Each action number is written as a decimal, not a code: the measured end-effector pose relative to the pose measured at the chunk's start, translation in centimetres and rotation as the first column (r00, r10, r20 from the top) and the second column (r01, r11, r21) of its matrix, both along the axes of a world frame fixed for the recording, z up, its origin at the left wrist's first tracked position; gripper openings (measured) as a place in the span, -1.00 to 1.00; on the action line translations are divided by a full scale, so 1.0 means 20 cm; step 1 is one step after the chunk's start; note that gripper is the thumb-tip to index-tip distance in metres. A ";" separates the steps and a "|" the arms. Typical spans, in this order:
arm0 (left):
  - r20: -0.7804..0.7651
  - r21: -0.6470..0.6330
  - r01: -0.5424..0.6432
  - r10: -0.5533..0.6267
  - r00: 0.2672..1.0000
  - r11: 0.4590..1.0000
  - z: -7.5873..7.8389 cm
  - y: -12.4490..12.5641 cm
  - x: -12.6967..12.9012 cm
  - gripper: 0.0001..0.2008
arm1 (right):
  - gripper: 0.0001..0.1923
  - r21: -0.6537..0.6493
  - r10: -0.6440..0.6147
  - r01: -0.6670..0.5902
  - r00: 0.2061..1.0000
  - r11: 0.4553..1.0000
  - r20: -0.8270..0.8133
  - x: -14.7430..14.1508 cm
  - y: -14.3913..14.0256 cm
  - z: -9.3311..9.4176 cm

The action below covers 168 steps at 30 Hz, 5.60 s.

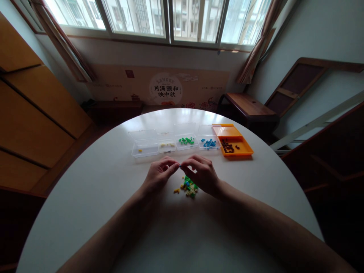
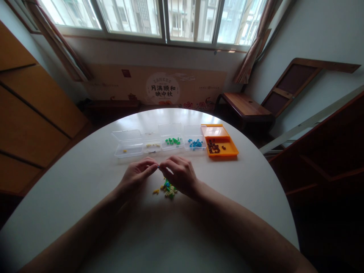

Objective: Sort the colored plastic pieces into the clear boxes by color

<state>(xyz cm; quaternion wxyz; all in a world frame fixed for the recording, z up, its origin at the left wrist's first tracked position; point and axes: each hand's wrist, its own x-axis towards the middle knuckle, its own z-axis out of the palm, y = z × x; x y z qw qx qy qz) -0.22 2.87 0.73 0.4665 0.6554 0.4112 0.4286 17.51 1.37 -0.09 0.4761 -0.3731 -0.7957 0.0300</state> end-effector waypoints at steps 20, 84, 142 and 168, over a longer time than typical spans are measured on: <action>-0.106 0.104 0.031 -0.019 0.994 0.994 -0.02 0.00 -0.01 -0.80 | -0.84 -0.130 -0.549 0.534 0.816 0.835 -0.181 0.34 0.30 -0.07; -0.064 0.112 -0.074 0.081 0.995 0.991 -0.03 0.01 -0.01 -0.82 | -0.92 -0.035 -0.016 0.018 0.997 0.999 0.074 0.03 0.04 -0.03; -0.643 0.480 0.292 0.105 0.759 0.827 -0.05 -0.05 0.02 -0.89 | -0.92 -0.288 -0.063 0.038 0.995 0.957 -0.078 0.11 0.19 -0.05; -0.418 0.739 0.008 0.449 0.790 0.673 -0.05 -0.03 -0.01 -0.91 | -0.84 -0.583 0.192 -0.344 0.932 0.736 -0.308 0.03 0.14 -0.03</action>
